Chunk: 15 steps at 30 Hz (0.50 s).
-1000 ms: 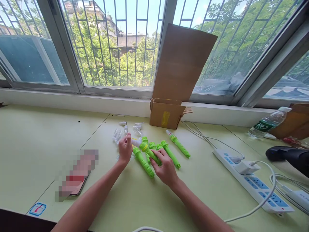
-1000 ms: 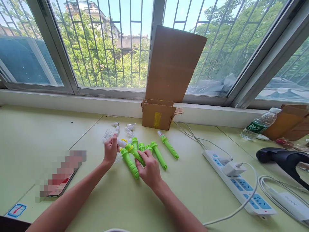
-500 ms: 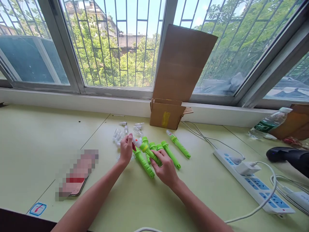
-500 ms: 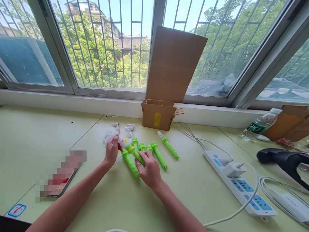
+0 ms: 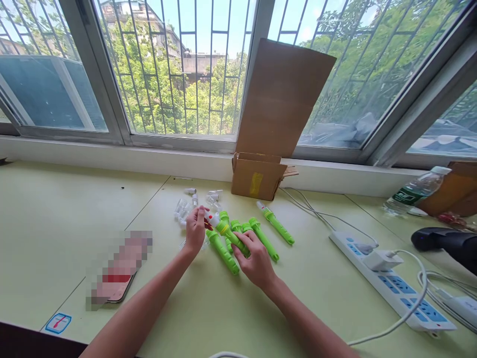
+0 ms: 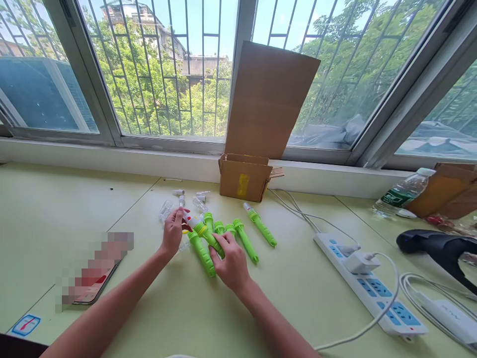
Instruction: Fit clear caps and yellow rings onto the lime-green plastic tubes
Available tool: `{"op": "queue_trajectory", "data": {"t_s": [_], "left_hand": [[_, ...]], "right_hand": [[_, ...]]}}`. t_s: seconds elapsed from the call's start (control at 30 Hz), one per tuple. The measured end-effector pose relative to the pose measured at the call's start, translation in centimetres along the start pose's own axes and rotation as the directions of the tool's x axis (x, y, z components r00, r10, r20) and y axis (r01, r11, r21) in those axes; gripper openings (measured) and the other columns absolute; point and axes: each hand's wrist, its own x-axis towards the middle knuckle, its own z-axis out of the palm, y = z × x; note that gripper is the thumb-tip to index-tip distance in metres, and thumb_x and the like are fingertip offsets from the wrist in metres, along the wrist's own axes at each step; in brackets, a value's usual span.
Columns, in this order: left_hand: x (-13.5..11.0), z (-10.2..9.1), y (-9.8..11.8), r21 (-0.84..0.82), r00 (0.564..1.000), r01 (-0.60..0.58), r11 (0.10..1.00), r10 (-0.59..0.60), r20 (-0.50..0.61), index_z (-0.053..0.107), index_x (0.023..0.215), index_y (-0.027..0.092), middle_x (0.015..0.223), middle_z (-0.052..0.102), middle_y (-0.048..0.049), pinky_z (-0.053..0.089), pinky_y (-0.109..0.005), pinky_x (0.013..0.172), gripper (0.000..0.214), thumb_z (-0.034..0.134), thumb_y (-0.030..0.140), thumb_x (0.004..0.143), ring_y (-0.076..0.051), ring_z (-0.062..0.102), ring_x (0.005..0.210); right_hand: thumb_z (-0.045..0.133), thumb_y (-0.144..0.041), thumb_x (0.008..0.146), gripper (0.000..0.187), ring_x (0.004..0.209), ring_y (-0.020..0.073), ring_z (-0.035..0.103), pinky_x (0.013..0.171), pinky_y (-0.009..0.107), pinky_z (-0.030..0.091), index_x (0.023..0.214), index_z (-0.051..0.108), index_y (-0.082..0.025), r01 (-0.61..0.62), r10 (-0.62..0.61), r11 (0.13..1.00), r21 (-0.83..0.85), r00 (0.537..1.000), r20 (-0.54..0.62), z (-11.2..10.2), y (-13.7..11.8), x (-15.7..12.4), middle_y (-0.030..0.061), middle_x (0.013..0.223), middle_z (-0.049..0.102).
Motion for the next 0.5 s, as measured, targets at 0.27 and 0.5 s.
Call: {"op": "queue_trajectory", "data": {"t_s": [0.27, 0.5], "left_hand": [[-0.05, 0.15, 0.2, 0.002, 0.999, -0.04, 0.999, 0.04, 0.02, 0.061, 0.089, 0.015, 0.067, 0.051, 0.0011, 0.055, -0.025, 0.049, 0.045, 0.05, 0.059, 0.085, -0.011, 0.055, 0.056], [0.01, 0.05, 0.11, 0.007, 0.999, -0.046, 0.999, 0.046, 0.02, 0.061, 0.091, 0.015, 0.067, 0.052, 0.0012, 0.054, -0.023, 0.048, 0.045, 0.052, 0.058, 0.085, -0.011, 0.055, 0.055]], "right_hand": [[0.054, -0.026, 0.085, 0.032, 0.078, 0.0206, 0.063, 0.073, 0.034, 0.053, 0.116, 0.062, -0.02, 0.017, -0.017, 1.0, -0.014, 1.0, -0.013, 0.08, 0.02, -0.03, 0.0078, 0.095, 0.06], [0.054, -0.025, 0.085, 0.031, 0.079, 0.0208, 0.063, 0.073, 0.034, 0.054, 0.115, 0.062, -0.02, 0.035, -0.035, 0.999, -0.011, 0.999, -0.024, 0.16, 0.26, -0.05, 0.0079, 0.094, 0.059]]}}
